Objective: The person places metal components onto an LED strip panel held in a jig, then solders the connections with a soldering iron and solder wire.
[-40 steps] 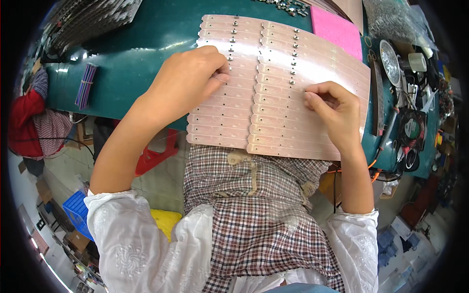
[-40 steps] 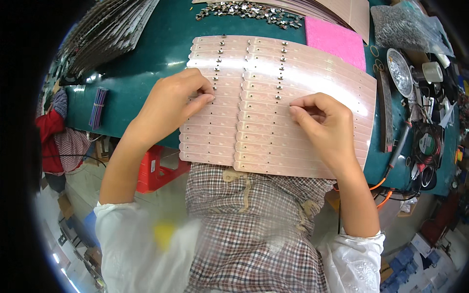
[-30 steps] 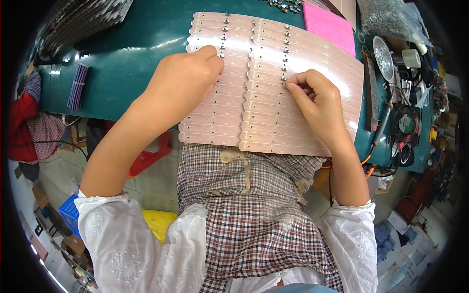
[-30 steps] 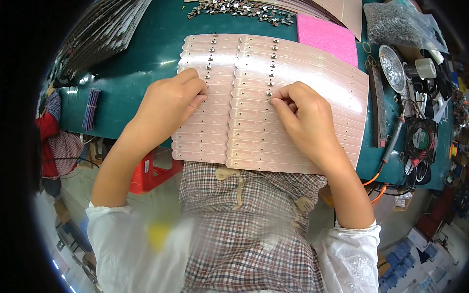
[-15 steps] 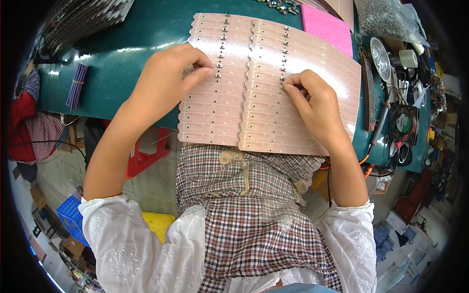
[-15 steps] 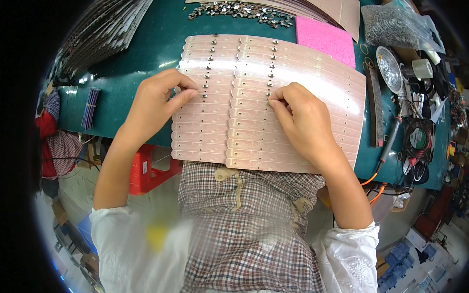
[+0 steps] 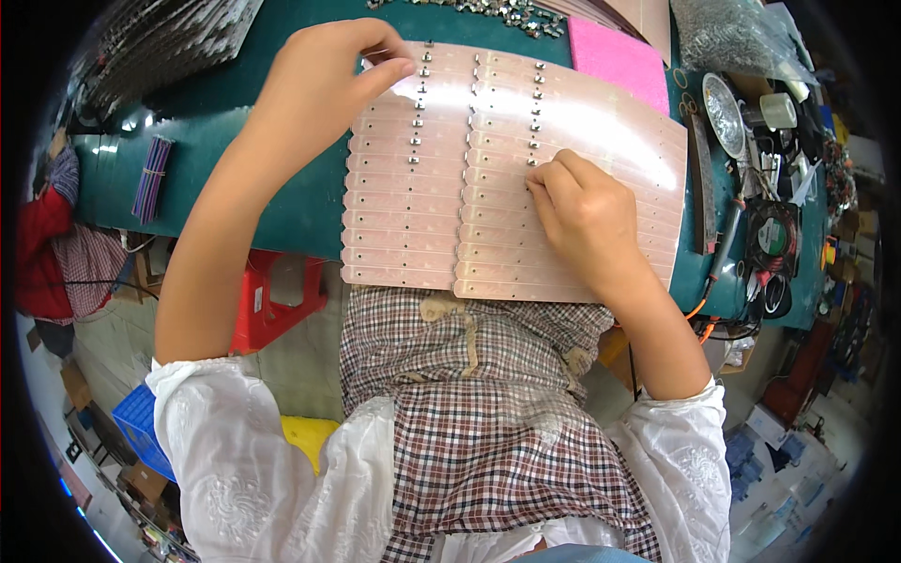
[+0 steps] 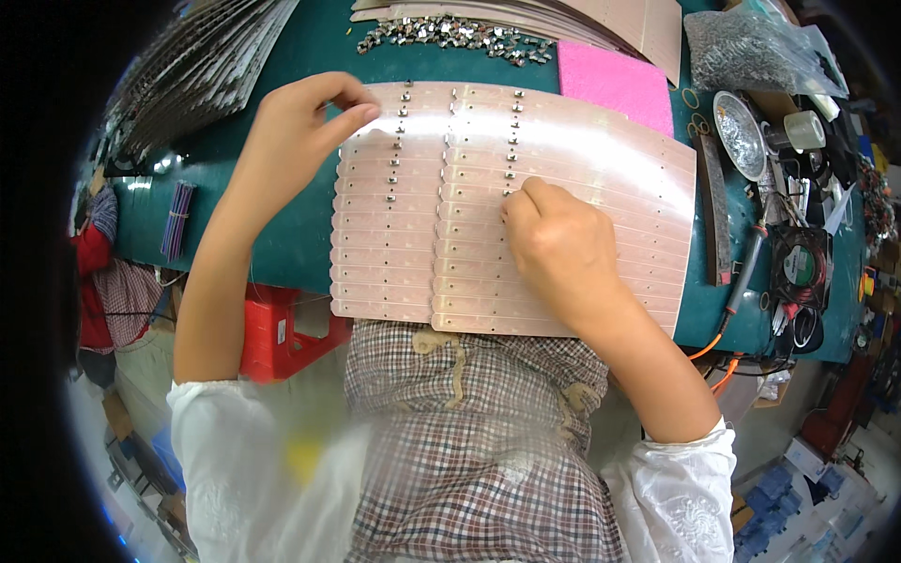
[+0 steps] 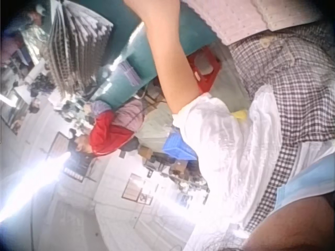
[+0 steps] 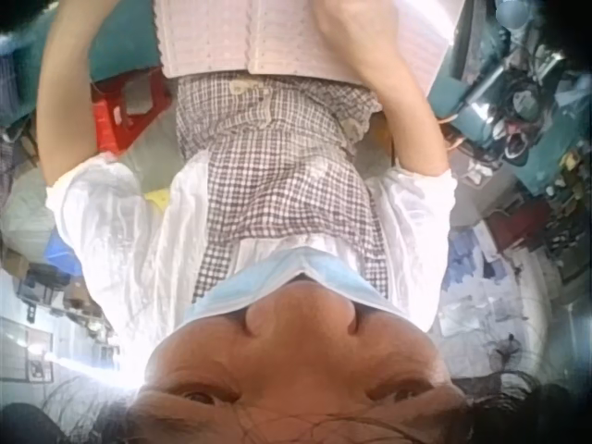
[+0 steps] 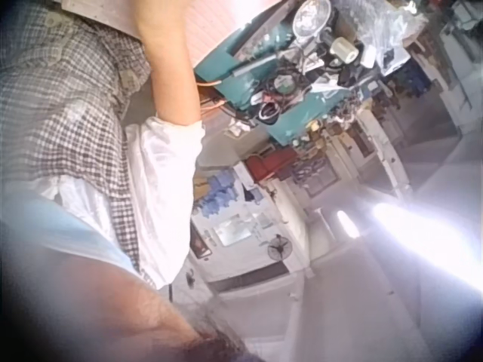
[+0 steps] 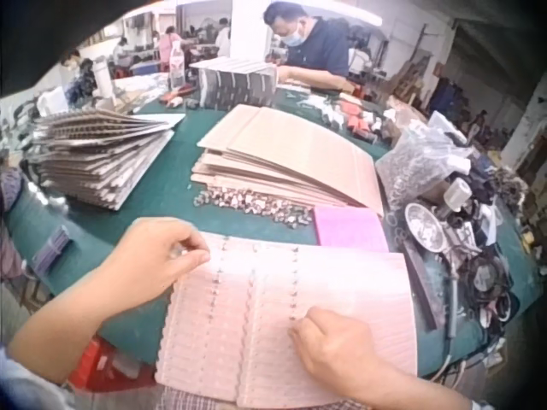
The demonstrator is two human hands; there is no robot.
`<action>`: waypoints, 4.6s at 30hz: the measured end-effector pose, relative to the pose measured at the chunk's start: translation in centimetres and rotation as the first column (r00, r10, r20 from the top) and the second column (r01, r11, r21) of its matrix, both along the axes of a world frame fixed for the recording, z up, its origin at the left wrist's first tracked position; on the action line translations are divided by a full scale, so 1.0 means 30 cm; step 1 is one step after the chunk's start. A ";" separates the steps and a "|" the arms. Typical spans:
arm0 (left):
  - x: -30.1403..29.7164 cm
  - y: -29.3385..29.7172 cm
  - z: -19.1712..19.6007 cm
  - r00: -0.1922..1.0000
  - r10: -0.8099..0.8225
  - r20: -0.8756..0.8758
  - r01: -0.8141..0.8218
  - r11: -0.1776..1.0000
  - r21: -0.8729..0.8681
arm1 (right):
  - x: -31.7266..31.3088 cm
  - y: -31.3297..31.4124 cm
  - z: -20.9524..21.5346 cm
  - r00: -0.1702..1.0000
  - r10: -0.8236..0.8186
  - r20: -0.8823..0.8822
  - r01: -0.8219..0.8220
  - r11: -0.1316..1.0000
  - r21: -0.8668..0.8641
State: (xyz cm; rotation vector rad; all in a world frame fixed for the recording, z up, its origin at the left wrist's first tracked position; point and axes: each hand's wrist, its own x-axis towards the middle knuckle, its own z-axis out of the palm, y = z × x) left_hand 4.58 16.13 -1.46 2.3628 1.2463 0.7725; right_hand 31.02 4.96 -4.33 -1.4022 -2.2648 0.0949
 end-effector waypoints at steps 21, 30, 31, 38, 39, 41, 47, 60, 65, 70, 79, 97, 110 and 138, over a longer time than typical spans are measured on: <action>0.355 0.304 -0.150 0.987 -0.015 -0.158 0.022 0.999 0.040 | 0.107 0.448 0.014 0.935 -0.277 -0.220 0.245 0.956 -0.162; 0.256 0.275 -0.065 0.996 0.089 0.032 -0.085 0.990 -0.113 | 0.055 0.506 -0.020 0.931 -0.357 -0.072 0.324 0.902 -0.284; 0.228 0.265 -0.061 0.991 0.102 0.091 -0.089 0.987 -0.137 | 0.050 0.505 -0.021 0.931 -0.357 -0.072 0.323 0.902 -0.287; 0.062 0.126 0.016 0.976 0.171 0.133 -0.133 0.957 -0.259 | 0.081 0.509 -0.023 0.906 -0.365 -0.215 0.318 0.921 -0.224; 0.042 0.101 0.024 0.973 0.182 0.139 -0.128 0.936 -0.328 | 0.091 0.508 -0.017 0.915 -0.348 -0.204 0.309 0.930 -0.198; 0.008 0.023 0.037 0.971 0.200 0.131 -0.140 0.920 -0.366 | 0.092 0.497 -0.011 0.908 -0.357 -0.218 0.313 0.926 -0.212; -0.029 -0.179 0.057 0.983 0.110 0.147 -0.011 0.835 -0.550 | 0.115 0.385 0.054 0.861 -0.328 -0.389 0.248 0.938 -0.241; -0.029 -0.268 -0.078 0.983 0.080 0.166 -0.006 0.914 -0.406 | 0.120 0.058 0.064 0.766 -0.359 -0.533 0.165 0.911 -0.377; -0.012 -0.263 -0.076 0.996 0.054 0.074 -0.025 0.935 -0.353 | 0.121 -0.002 0.043 0.749 -0.382 -0.541 0.149 0.893 -0.424; -0.006 -0.259 -0.066 0.999 0.034 -0.021 -0.039 0.954 -0.298 | 0.117 -0.026 0.036 0.742 -0.396 -0.540 0.156 0.886 -0.436; -0.001 -0.250 -0.061 0.988 -0.023 -0.151 -0.004 0.984 -0.178 | 0.106 -0.039 0.026 0.717 -0.423 -0.554 0.127 0.860 -0.494; 0.006 -0.252 -0.070 0.972 -0.054 -0.228 0.048 0.998 -0.034 | 0.084 -0.047 0.011 0.669 -0.460 -0.584 0.101 0.835 -0.542; 0.024 -0.265 -0.090 0.890 -0.051 -0.454 0.105 0.990 0.093 | 0.065 -0.047 0.013 0.811 -0.332 -0.482 0.086 0.882 -0.464; -0.062 -0.183 -0.005 0.999 0.041 -0.022 -0.041 0.999 0.016 | 0.024 -0.049 0.007 0.890 -0.236 -0.390 0.071 0.917 -0.393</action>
